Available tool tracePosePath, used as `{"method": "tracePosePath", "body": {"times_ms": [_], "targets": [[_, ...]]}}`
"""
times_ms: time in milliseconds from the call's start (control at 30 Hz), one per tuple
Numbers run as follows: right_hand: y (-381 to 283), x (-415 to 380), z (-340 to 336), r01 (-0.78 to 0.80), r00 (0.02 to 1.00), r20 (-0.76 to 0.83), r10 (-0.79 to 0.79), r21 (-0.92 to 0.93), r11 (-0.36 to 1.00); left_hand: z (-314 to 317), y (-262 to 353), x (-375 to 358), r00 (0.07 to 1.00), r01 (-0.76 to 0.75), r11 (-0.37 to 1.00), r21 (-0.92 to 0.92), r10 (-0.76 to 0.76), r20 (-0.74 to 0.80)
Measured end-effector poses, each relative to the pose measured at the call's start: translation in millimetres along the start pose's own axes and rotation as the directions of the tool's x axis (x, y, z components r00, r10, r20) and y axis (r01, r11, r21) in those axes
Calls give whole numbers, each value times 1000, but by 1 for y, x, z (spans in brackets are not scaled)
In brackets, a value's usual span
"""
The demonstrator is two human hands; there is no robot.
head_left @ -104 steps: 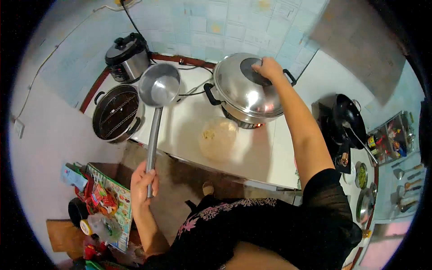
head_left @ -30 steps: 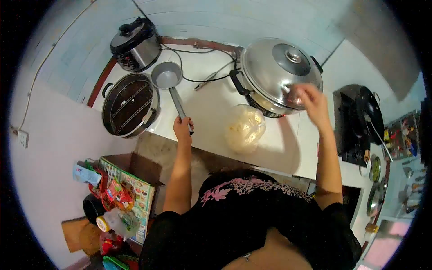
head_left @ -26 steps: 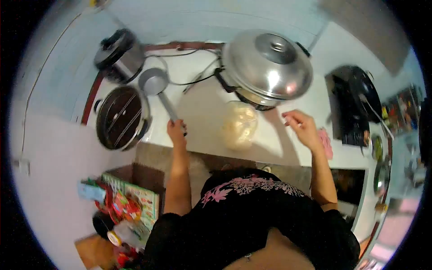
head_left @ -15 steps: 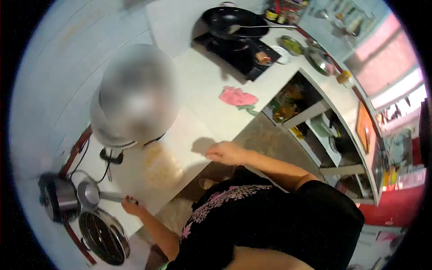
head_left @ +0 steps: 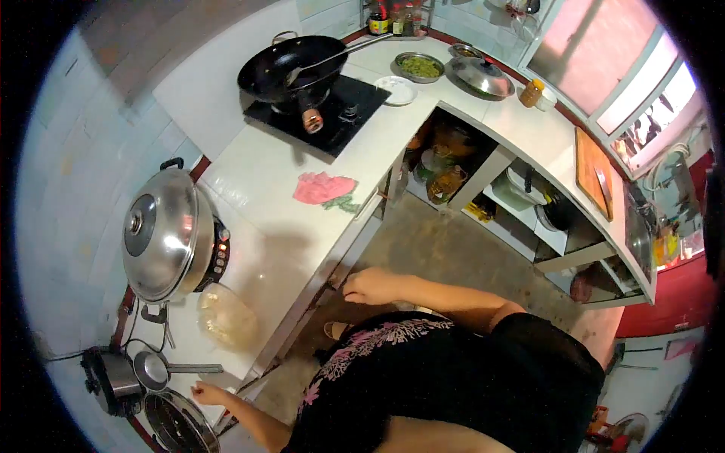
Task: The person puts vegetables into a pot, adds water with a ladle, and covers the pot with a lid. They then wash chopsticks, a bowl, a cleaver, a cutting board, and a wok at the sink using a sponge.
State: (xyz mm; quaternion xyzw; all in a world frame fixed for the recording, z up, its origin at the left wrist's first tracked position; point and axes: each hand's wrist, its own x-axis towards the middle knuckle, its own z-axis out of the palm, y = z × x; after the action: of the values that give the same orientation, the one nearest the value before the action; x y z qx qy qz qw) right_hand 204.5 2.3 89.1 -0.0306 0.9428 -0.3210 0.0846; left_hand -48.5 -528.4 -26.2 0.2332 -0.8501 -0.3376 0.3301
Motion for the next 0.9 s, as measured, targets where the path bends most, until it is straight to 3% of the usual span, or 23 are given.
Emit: {"method": "tracePosePath", "body": {"times_ms": [33,67,133,167,200,233,267,333,367,400,433,467,533,600,633,667,733,833,900], "targets": [[14,-19,-2,-17,1000,-15,17,3,1000,-8,15,-4,991,-101,992,-79,94,-90],[25,-39,-5,-48,995,-91,52,47,998,-34,77,-31,979,-192,975,-114,182,-87],[44,-83,-9,-97,966,-226,128,142,985,-50,155,-81,978,-138,856,-499,197,67],[53,-104,-10,-64,940,-322,117,169,983,-51,188,-114,952,-93,861,-500,224,208],[61,-122,-11,-97,933,-317,169,232,968,-49,221,-149,906,-48,867,-496,246,344],[71,-140,-10,-129,925,-309,222,295,947,-37,245,-190,827,111,810,-576,246,506],[79,-153,-9,-161,914,-298,275,355,921,-27,264,-236,659,236,724,-648,371,654],[102,-172,-2,-147,907,-276,318,502,853,-17,317,-347,449,286,710,-644,494,745],[110,-181,1,-142,904,-258,341,571,809,-36,351,-391,224,142,677,-722,689,690],[111,-189,-4,-137,863,-234,447,744,654,-57,385,-436,102,-120,421,-899,906,410],[108,-194,-12,-112,820,-184,542,877,467,-85,422,-468,-85,-180,287,-941,948,305],[108,-200,-19,-70,777,-110,620,963,260,-96,436,-502,-201,-113,200,-973,955,220],[130,-214,3,490,806,-458,374,872,11,-102,446,-567,-357,55,-91,-994,928,-104],[131,-231,-32,242,969,-155,192,754,-611,-107,450,-601,-560,136,-207,-969,791,-247],[136,-241,-31,294,949,-301,94,738,-607,-107,452,-614,-645,185,-255,-949,697,-313],[139,-248,-32,313,939,-331,89,723,-616,-102,454,-624,-630,228,-311,-923,676,-383],[151,-260,-41,375,925,-328,190,717,-588,-94,464,-639,-596,311,-418,-854,614,-518],[175,-271,-46,473,869,-306,389,744,-472,-90,485,-659,-495,381,-470,-796,623,-605],[182,-276,-47,507,805,-337,489,818,-271,-75,492,-671,-516,387,-479,-788,596,-615]]}}
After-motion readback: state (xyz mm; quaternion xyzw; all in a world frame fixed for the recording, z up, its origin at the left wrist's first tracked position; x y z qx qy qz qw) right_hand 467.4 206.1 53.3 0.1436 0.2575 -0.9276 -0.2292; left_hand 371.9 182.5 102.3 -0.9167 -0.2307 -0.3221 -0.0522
